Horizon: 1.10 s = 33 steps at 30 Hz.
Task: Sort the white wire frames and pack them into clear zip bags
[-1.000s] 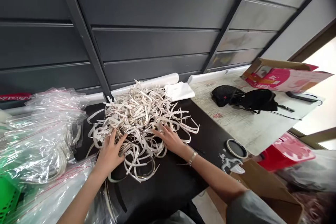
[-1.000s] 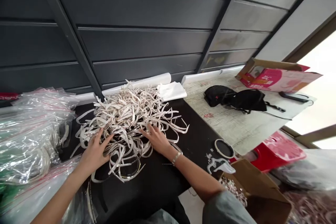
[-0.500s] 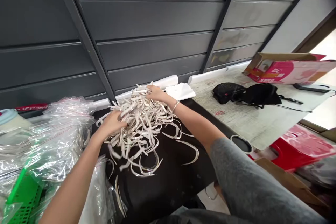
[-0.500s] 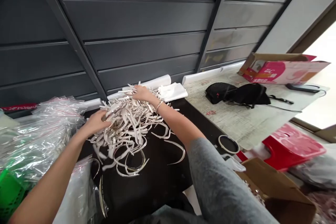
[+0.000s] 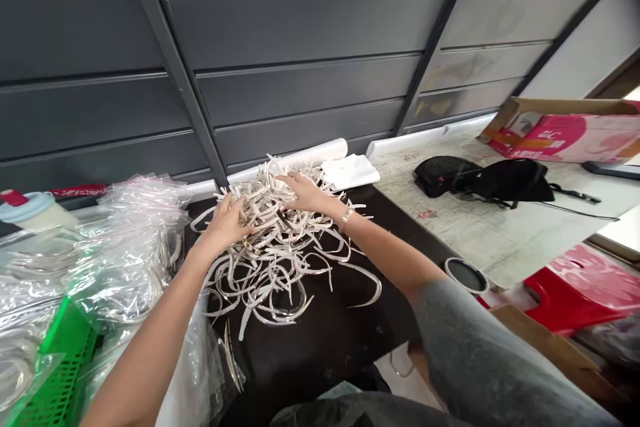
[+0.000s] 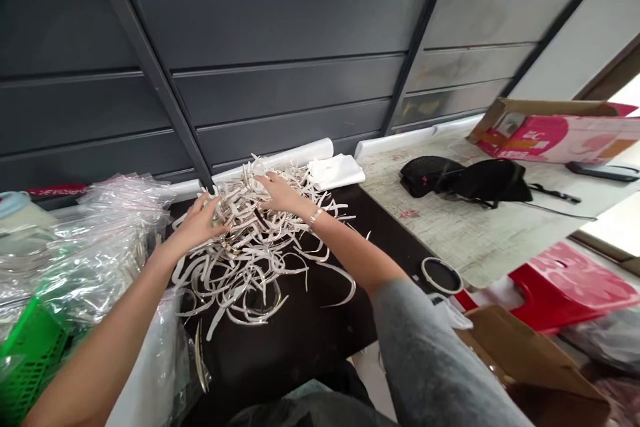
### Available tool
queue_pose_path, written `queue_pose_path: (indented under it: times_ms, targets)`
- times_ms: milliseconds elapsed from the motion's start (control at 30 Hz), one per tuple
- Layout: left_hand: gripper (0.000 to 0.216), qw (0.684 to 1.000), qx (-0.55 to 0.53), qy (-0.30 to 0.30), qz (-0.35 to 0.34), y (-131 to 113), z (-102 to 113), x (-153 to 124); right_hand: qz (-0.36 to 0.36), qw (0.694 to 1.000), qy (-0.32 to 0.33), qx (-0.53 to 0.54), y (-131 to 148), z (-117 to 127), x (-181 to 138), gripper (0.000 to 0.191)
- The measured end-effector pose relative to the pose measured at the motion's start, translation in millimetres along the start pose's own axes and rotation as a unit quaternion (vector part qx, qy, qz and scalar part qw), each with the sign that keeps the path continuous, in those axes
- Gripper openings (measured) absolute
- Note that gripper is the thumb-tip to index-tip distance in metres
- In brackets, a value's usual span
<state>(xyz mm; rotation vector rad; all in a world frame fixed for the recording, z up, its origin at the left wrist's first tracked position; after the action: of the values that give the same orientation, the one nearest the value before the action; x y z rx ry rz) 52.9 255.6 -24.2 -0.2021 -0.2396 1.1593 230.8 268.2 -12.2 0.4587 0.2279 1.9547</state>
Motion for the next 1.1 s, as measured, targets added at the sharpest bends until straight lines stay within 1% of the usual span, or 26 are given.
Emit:
queue_pose_path:
  times_ms: [67, 133, 200, 267, 333, 367, 400, 433, 500, 633, 667, 733, 800, 867, 933, 1033, 1100]
  targets:
    - [0.068, 1.000, -0.015, -0.021, -0.016, 3, -7, -36, -0.005, 0.999, -0.048, 0.003, -18, 2, -41, 0.070]
    - [0.065, 0.999, -0.030, -0.006, -0.035, 6, -29, -78, -0.051, 0.995, -0.083, -0.008, -46, -1, -88, 0.068]
    - [0.068, 0.999, -0.020, 0.012, -0.034, 10, -62, -117, -0.135, 0.985, -0.101, -0.037, -81, -11, -139, 0.071]
    - [0.073, 1.000, 0.005, 0.004, -0.010, 16, -92, -148, -0.234, 0.964, -0.107, -0.066, -115, -26, -189, 0.075]
    - [0.079, 0.999, 0.031, 0.009, 0.000, 13, -118, -165, -0.331, 0.935, -0.096, -0.083, -142, -44, -230, 0.079]
    - [0.079, 0.999, 0.041, 0.013, 0.004, 10, -127, -168, -0.354, 0.929, -0.074, -0.082, -150, -56, -243, 0.082]
    - [0.078, 0.999, 0.049, 0.020, 0.002, 4, -134, -167, -0.358, 0.929, -0.051, -0.081, -152, -67, -249, 0.085]
    - [0.076, 0.998, 0.055, 0.027, 0.000, -2, -139, -162, -0.351, 0.932, -0.031, -0.082, -152, -78, -250, 0.087]
    - [0.070, 0.998, 0.058, 0.039, -0.007, -14, -143, -145, -0.310, 0.947, -0.016, -0.086, -143, -93, -239, 0.086]
    - [0.066, 0.997, 0.048, 0.059, -0.015, -31, -146, -105, -0.229, 0.967, -0.055, -0.101, -115, -103, -189, 0.068]
    - [0.067, 0.997, 0.044, 0.062, -0.014, -33, -147, -96, -0.220, 0.968, -0.057, -0.103, -110, -106, -176, 0.065]
    - [0.068, 0.997, 0.033, 0.066, -0.007, -37, -149, -84, -0.231, 0.966, -0.048, -0.101, -104, -111, -153, 0.062]
    - [0.069, 0.997, 0.018, 0.072, 0.005, -38, -149, -79, -0.245, 0.964, -0.033, -0.097, -100, -116, -136, 0.062]
    - [0.069, 0.996, -0.001, 0.085, 0.012, -38, -147, -81, -0.247, 0.964, -0.017, -0.093, -96, -118, -128, 0.065]
    - [0.068, 0.996, -0.031, 0.089, -0.004, -37, -136, -90, -0.243, 0.966, 0.002, -0.089, -93, -120, -128, 0.069]
    - [0.065, 0.993, -0.084, 0.070, -0.046, -34, -108, -116, -0.232, 0.969, 0.028, -0.082, -91, -120, -138, 0.065]
    - [0.060, 0.990, -0.113, 0.070, -0.053, -25, -92, -139, -0.227, 0.970, 0.033, -0.079, -93, -119, -147, 0.063]
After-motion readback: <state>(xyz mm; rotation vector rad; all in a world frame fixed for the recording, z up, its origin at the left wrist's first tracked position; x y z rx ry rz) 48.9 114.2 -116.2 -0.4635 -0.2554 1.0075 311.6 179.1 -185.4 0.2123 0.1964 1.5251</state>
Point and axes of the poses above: each hand's wrist, its own x-axis towards the middle knuckle, its own z-axis out of the back of the hand, y = z × x, the point moved 9 cm from there along x, towards the middle knuckle
